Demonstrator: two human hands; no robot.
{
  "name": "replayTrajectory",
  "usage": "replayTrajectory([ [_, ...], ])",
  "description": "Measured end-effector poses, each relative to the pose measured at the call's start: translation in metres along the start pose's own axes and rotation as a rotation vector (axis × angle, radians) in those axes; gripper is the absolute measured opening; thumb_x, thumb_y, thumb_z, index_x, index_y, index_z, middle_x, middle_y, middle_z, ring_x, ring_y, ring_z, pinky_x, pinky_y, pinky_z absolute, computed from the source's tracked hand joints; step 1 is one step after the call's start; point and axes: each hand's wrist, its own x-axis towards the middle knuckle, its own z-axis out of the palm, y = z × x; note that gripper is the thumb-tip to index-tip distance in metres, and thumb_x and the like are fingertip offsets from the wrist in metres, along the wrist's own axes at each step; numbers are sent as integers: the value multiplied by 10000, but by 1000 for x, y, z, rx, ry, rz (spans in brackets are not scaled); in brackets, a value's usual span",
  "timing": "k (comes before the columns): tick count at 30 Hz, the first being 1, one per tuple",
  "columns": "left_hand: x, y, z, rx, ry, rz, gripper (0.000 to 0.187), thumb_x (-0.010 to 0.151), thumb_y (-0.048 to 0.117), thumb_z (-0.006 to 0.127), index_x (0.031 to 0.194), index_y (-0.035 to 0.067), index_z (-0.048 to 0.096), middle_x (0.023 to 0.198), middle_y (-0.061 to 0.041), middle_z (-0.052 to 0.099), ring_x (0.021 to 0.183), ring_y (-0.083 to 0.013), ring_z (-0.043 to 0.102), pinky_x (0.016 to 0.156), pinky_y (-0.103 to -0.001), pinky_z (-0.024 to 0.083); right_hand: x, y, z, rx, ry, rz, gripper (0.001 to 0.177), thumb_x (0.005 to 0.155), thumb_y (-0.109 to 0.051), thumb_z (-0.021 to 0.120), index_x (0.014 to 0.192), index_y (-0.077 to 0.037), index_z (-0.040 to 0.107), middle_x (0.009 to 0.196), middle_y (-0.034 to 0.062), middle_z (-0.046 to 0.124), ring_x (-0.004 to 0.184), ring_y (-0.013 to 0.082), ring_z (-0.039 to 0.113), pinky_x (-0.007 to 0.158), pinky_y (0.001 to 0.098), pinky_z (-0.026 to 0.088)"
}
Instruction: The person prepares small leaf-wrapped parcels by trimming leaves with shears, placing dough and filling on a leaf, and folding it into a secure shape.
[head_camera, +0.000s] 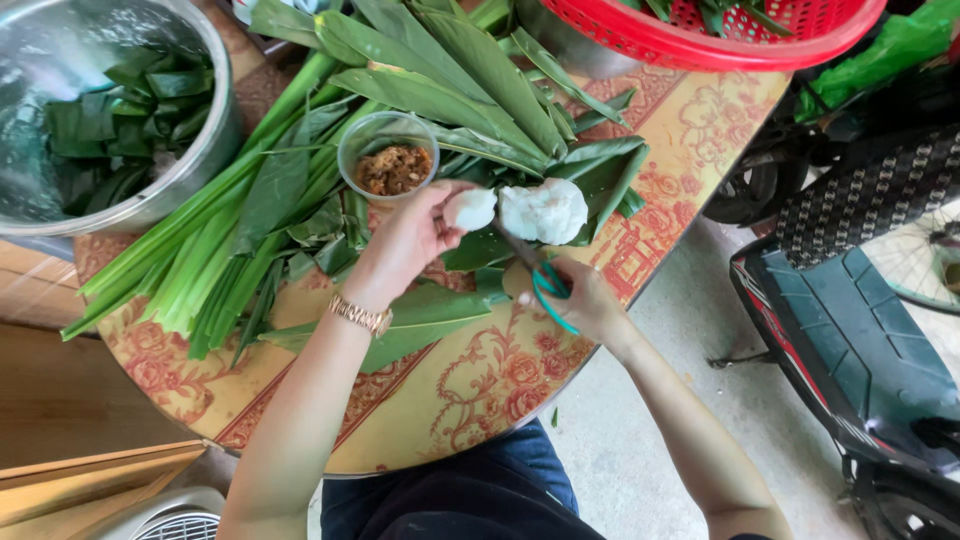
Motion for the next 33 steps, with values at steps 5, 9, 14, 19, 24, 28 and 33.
replayTrajectory([
  [5,-58,4,3,506,78,177,312,995,221,675,1232,19,676,1109,-48,690,954,-81,656,762,-230,561,-10,-16,14,-372,291,-187,499,713,-348,882,1055,-39,691,905,131,687,838,341,696,687,440,536],
  [9,-90,5,-16,465,130,366,394,969,127,689,1344,28,614,1214,-41,695,1088,-105,694,938,-257,589,-10,-32,6,-420,397,-354,333,791,-199,835,1060,-42,716,1061,160,696,980,354,682,795,438,550],
  [14,-135,9,-33,591,385,357,259,955,88,719,1207,29,702,1084,-67,757,978,-130,739,865,-263,621,-27,-81,27,-145,167,-612,182,879,-106,773,1053,-75,730,1116,92,711,1044,277,712,897,390,582],
  [19,-159,3,-32,1123,498,758,258,902,4,743,1157,37,721,1092,-111,747,964,-252,726,836,-334,584,-30,-126,83,-212,-37,-942,347,826,-47,763,1166,-20,698,1203,134,695,1145,347,662,950,435,546],
  [24,-168,-34,-42,1332,371,826,389,871,-27,689,1250,60,699,1238,-91,700,1066,-253,709,904,-354,586,-29,-109,119,-258,-101,-873,421,814,26,718,1231,-35,696,1281,141,682,1236,349,637,1035,433,530],
  [28,-180,-67,-50,1411,275,746,451,856,7,683,1296,107,681,1302,-69,674,1168,-244,683,968,-344,576,-20,-72,122,-180,-183,-854,540,638,96,675,1166,-15,706,1243,160,696,1261,391,624,1085,475,503],
  [33,-192,-78,-42,1371,209,716,462,925,163,704,1372,64,643,1362,-85,637,1243,-258,639,1005,-360,537,-18,-49,131,103,-112,-686,288,807,84,745,1054,-63,724,1136,102,737,1201,289,699,1058,406,558],
])
